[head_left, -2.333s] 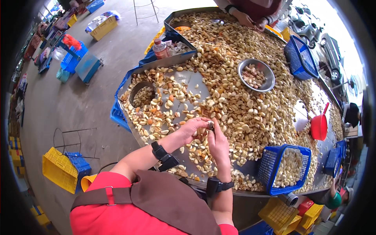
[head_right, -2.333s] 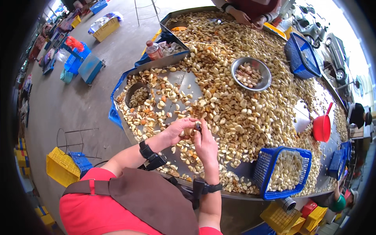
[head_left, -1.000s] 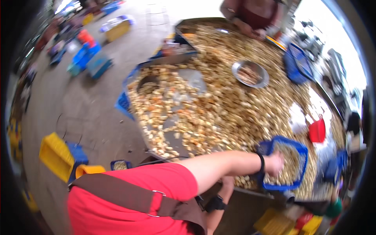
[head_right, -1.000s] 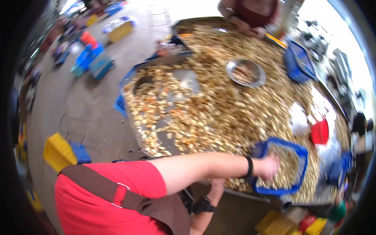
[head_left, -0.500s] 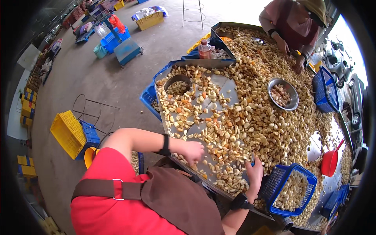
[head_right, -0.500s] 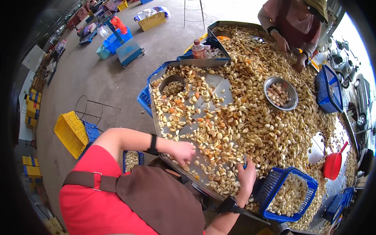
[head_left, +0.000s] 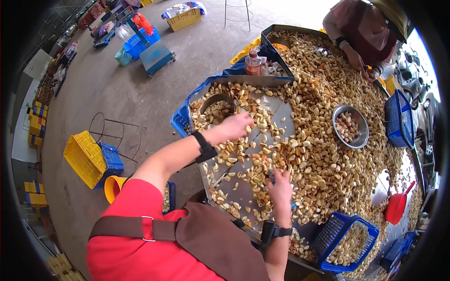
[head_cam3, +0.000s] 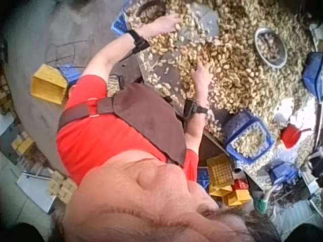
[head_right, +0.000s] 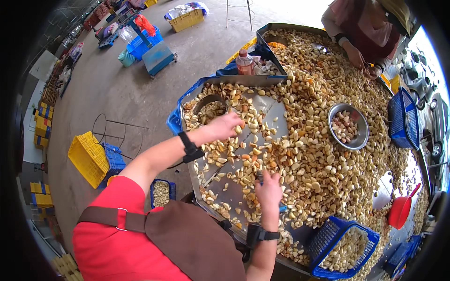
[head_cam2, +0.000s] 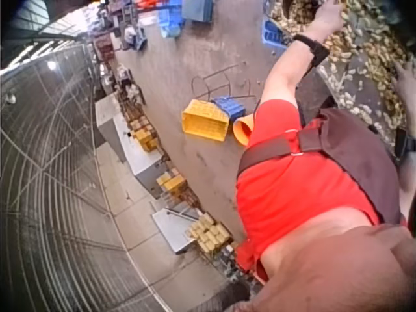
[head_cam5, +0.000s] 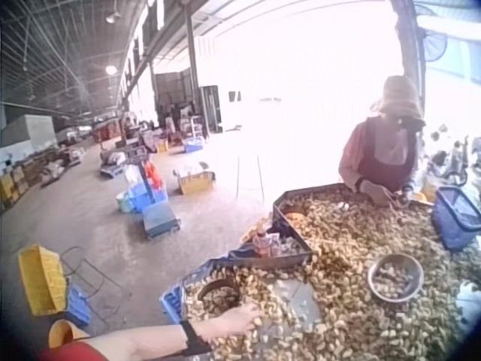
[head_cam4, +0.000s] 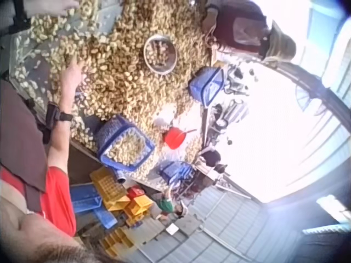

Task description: The person stands at a table covered with garlic cloves and peels them by hand. They remove the papery skins and place the peeled cloves into a blue basket.

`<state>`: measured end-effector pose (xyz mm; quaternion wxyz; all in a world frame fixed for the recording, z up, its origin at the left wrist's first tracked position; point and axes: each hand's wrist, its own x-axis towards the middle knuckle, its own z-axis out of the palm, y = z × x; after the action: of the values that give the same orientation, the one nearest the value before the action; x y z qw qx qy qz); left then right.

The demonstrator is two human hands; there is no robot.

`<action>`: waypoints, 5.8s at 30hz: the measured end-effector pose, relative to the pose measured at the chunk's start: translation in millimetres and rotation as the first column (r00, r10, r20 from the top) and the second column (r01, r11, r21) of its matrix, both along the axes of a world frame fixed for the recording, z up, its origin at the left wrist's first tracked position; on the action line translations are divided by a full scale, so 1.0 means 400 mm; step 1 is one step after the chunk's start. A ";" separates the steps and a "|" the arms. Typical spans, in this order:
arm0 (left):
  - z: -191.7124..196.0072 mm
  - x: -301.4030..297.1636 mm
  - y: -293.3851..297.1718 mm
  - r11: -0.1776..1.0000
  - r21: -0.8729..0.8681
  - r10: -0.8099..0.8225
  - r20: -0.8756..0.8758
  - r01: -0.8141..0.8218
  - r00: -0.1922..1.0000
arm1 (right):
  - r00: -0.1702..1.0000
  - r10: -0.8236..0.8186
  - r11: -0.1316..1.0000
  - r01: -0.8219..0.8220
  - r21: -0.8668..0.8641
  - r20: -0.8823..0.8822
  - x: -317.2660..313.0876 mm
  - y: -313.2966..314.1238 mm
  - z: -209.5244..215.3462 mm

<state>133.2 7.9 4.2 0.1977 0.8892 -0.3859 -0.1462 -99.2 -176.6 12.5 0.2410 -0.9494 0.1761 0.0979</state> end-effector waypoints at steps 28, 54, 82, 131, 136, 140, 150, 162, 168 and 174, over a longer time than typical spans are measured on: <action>0.042 -0.084 -0.172 0.981 0.192 0.077 -0.439 0.010 0.895 | 0.954 -0.167 0.977 0.195 -0.090 0.248 0.093 -0.099 0.005; 0.189 -0.130 -0.727 0.775 -0.429 -0.255 -0.884 -0.464 0.391 | 0.886 -0.460 0.876 0.441 0.194 0.063 -0.177 -0.151 -0.015; -0.023 -0.192 -0.034 0.952 0.140 -0.257 -0.123 0.273 0.959 | 0.965 -0.255 0.966 0.252 0.067 0.058 -0.094 -0.094 0.029; 0.013 -0.402 -0.043 0.706 -0.237 0.063 -0.918 -0.667 0.392 | 0.990 -0.003 0.948 -0.043 0.315 0.144 -0.084 0.100 0.071; 0.002 -0.410 -0.049 0.735 -0.260 0.091 -0.877 -0.626 0.472 | 0.995 0.003 0.954 -0.032 0.300 0.099 -0.086 0.101 0.061; 0.006 -0.414 -0.051 0.730 -0.291 0.095 -0.852 -0.618 0.514 | 0.993 0.010 0.960 -0.043 0.278 0.118 -0.086 0.100 0.057; -0.004 -0.422 -0.040 0.696 -0.308 0.039 -0.885 -0.649 0.463 | 0.990 -0.048 0.942 0.000 0.337 0.136 -0.085 0.095 0.038; 0.002 -0.289 0.112 0.508 -0.142 -0.308 -0.951 -0.849 -0.026 | 0.991 -0.136 0.702 0.097 0.705 -0.001 -0.097 0.026 0.066; -0.035 -0.113 0.131 0.926 0.227 0.296 0.064 -0.303 0.953 | 0.970 0.228 0.806 -0.141 0.576 -0.082 -0.090 0.087 0.055; -0.087 -0.094 0.103 0.906 0.381 0.173 0.064 -0.185 0.983 | 0.927 0.318 0.853 -0.190 0.486 -0.196 -0.122 0.080 0.065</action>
<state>95.8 49.0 -30.8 0.0258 0.9443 -0.2692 -0.1877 -148.1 -144.7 38.5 0.4168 -0.8580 0.0507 0.2960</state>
